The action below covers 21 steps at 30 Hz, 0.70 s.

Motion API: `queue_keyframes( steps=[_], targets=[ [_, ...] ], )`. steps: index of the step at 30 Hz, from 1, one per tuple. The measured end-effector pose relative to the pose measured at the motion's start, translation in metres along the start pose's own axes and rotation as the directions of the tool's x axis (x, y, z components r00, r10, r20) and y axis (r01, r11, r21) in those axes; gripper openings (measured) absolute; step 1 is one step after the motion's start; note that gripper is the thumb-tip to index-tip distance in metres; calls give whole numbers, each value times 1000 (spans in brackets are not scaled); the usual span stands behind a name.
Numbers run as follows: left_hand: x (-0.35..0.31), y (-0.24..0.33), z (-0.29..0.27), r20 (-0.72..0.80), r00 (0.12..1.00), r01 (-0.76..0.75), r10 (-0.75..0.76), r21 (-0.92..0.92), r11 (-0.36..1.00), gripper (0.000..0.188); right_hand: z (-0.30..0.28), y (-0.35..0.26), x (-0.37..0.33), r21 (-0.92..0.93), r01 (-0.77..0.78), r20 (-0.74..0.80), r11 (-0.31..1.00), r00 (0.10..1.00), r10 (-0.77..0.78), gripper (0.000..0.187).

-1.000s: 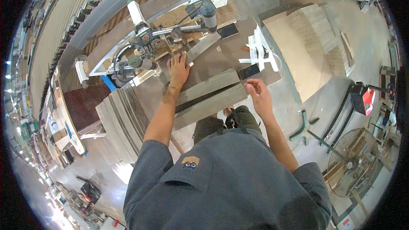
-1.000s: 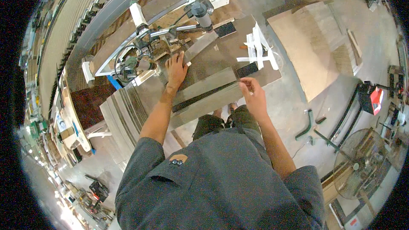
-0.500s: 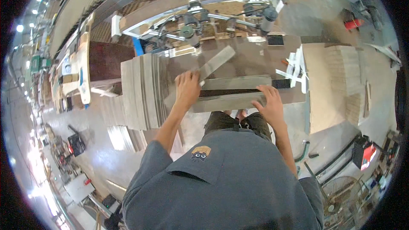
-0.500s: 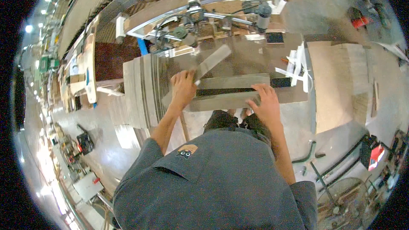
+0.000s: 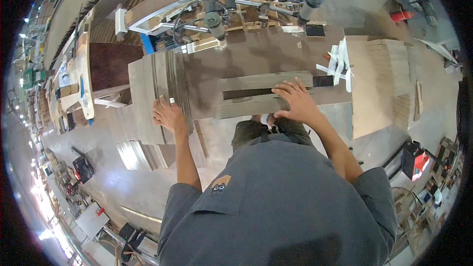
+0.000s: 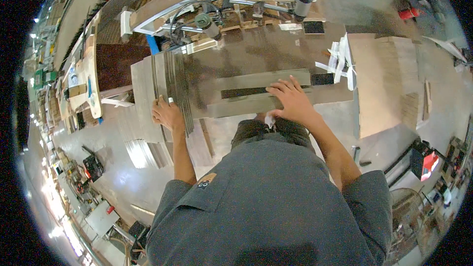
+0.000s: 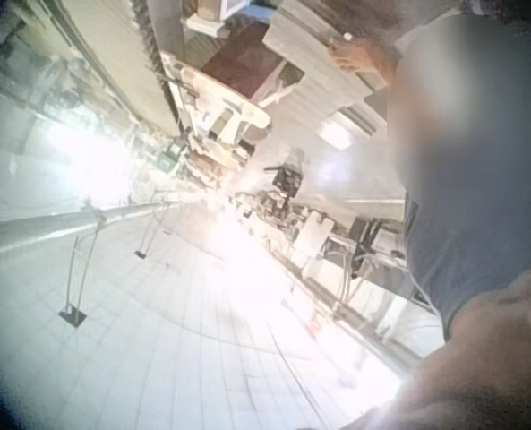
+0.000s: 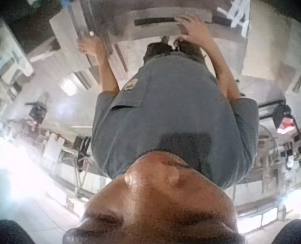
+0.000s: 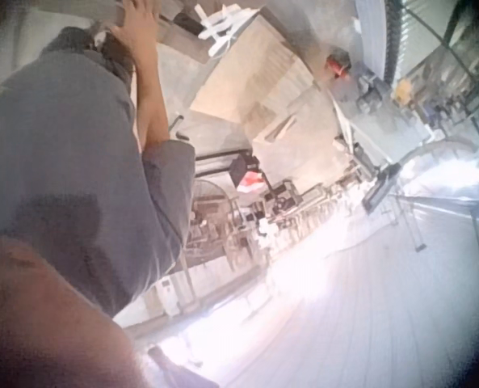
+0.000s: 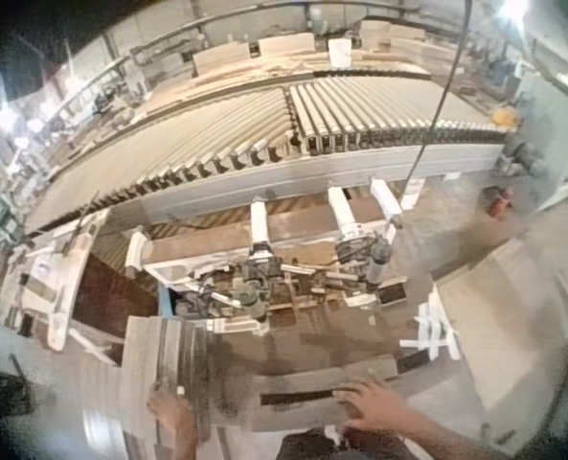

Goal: The person picks up a stack of wooden planks from the floor and places them on a workbench. The person then feeds the wooden planks one at a time through a machine with rollers, using their hands to guide each piece.

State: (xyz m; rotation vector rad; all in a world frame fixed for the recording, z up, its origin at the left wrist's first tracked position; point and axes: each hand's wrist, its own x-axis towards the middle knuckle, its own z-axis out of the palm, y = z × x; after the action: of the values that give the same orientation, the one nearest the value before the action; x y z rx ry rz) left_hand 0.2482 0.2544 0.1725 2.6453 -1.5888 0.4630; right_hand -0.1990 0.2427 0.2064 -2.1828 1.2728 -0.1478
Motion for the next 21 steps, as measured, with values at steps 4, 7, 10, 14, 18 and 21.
queue_keyframes(
  steps=[4, 7, 10, 14, 18, 21],
  targets=[
    [10, 68, -19, -13, 936, -328, 351, -388, 861, 42, 7, 38, 18, -72, -154, -95, 985, 985, 147, 72],
    [17, 126, -16, -50, 571, -695, 819, -560, 450, 48, -16, 46, 42, -190, -134, -74, 973, 990, 122, 65],
    [16, 163, 2, -74, 311, -702, 948, -690, 176, 61, -18, 60, 56, -258, -66, 110, 964, 989, 97, 64],
    [1, 178, 1, 69, 189, -766, 980, -613, 191, 75, -4, 66, 62, -288, 21, 144, 957, 989, 21, 53],
    [8, 185, -6, 49, 180, -754, 983, -635, 169, 78, -2, 76, 63, -321, 45, 104, 946, 994, -11, 34],
    [22, 195, 1, 155, 248, -746, 956, -599, 291, 75, -12, 83, 74, -285, 27, 56, 958, 998, -11, 48]
  ],
)
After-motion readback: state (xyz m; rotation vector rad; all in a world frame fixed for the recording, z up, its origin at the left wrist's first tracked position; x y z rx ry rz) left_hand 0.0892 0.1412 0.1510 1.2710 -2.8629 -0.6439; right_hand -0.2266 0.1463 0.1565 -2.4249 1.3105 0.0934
